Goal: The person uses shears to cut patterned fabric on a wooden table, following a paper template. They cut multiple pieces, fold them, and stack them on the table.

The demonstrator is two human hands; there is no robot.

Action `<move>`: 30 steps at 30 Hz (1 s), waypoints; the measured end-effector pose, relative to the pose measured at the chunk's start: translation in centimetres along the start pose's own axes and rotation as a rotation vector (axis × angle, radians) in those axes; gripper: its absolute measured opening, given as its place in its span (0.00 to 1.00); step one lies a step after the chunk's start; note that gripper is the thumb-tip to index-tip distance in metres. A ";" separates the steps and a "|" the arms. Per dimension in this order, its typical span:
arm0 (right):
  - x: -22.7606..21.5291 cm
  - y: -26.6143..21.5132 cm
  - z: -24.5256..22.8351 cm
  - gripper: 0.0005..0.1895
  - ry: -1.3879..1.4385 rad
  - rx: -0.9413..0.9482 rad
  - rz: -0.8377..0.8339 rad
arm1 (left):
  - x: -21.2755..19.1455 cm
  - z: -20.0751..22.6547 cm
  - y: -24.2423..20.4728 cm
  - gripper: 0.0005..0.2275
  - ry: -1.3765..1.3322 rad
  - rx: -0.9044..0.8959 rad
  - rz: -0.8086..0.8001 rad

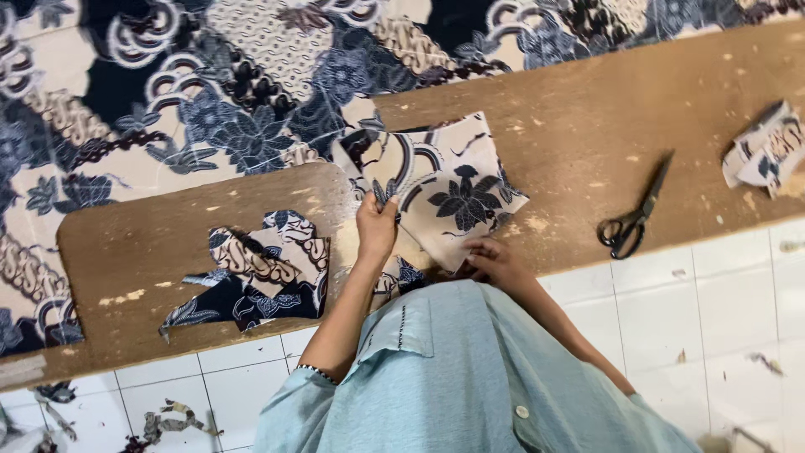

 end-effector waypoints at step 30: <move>-3.6 1.1 -0.6 0.09 -0.289 -0.282 0.244 | -0.6 1.0 0.9 0.02 0.057 -0.013 0.032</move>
Point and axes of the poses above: each hand's wrist, its own y-axis towards the middle knuckle, its own x-axis out of the palm, z = x × y, the point moved 2 cm from there along y, towards the middle knuckle, and after that the axes turned 9 degrees about -x, right-handed, at the moved point
